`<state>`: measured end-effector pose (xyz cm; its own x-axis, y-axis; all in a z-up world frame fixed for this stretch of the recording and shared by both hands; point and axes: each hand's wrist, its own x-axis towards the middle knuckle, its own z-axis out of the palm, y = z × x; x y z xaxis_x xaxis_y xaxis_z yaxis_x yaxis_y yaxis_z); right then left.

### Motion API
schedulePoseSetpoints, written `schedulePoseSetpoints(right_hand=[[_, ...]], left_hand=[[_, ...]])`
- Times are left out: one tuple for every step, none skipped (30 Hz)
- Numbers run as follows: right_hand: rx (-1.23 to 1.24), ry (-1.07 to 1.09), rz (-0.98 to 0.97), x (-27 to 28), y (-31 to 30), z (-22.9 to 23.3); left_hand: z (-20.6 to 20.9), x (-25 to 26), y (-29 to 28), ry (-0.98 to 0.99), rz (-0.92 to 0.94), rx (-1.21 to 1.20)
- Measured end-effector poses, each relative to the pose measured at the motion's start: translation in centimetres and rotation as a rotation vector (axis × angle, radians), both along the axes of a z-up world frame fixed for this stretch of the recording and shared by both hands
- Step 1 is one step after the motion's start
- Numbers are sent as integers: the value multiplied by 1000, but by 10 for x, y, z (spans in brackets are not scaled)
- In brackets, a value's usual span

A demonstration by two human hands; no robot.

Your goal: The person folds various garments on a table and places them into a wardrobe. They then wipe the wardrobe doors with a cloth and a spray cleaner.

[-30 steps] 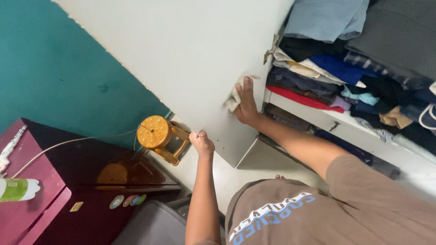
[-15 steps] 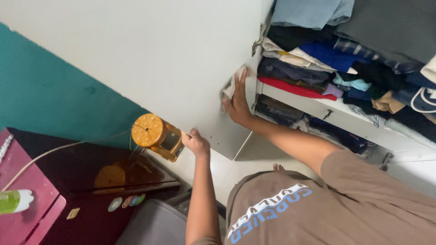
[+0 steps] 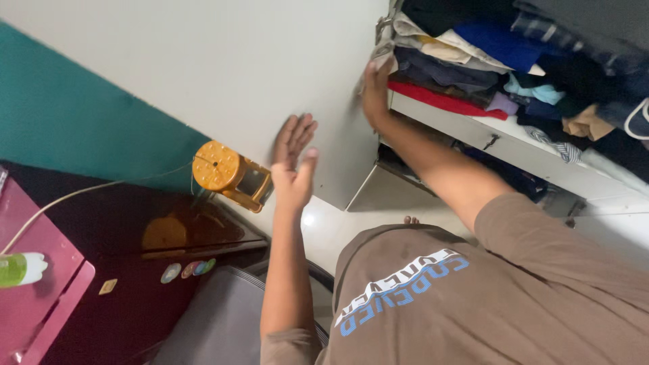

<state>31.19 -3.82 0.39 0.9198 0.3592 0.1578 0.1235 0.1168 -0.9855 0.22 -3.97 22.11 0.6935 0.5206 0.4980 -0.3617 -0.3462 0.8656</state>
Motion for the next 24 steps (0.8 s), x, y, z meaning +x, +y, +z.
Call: schedulePoseSetpoints(right_hand=[[41,-95,-19,-18,3,10],[83,-192,-39,-44,6,17],[75,-281,-13,-74,6,22],[68,-369,17,-107,0,21],[-3,-478,86,-136,-11,19],[-77,-585,159,-159,-22,15],[-150,-714,208,-173,-32,10],[-225,-843,262,-183,-40,2],[-222,-624,285,-192,-43,-7],[-215,-405,309,-201,-44,-17],[-207,-186,332,-206,-43,-25],[-170,-46,328,-206,-39,-31],[-134,95,323,-205,-35,-35],[-99,234,323,-207,-30,-37],[-81,302,311,-211,-25,-36],[-66,368,298,-215,-20,-31],[-51,435,285,-220,-15,-24],[98,453,316,-229,-10,-16],[248,472,346,-242,-4,-8],[396,490,368,-254,-4,-1],[253,281,321,-265,-9,3],[113,68,267,-273,-14,4],[-28,-143,210,-280,-19,3],[-50,-7,243,-286,-20,-1]], left_hand=[[4,0,-1,-76,-70,-188],[8,1,-2,-81,-21,-232],[11,2,-3,-85,27,-275],[13,3,-5,-88,79,-319],[16,4,-6,-102,104,-311],[19,3,-7,-114,131,-306],[21,2,-6,-126,157,-301],[23,-1,-6,-132,177,-278],[25,-5,-6,-139,198,-254],[26,-10,-5,-145,221,-229],[28,-14,-4,-154,213,-240],[29,-17,-2,-163,211,-249],[29,-21,-1,-173,208,-259],[28,-22,0,-179,207,-246],[27,-23,0,-185,206,-234],[25,-22,1,-193,205,-222],[24,-22,2,-196,209,-246],[22,-21,2,-199,209,-276],[21,-21,2,-201,210,-305],[19,-22,1,-207,210,-312],[18,-23,1,-212,211,-319],[18,-21,1,-219,202,-324],[18,-20,0,-195,231,-318],[18,-21,0,-170,252,-309]])
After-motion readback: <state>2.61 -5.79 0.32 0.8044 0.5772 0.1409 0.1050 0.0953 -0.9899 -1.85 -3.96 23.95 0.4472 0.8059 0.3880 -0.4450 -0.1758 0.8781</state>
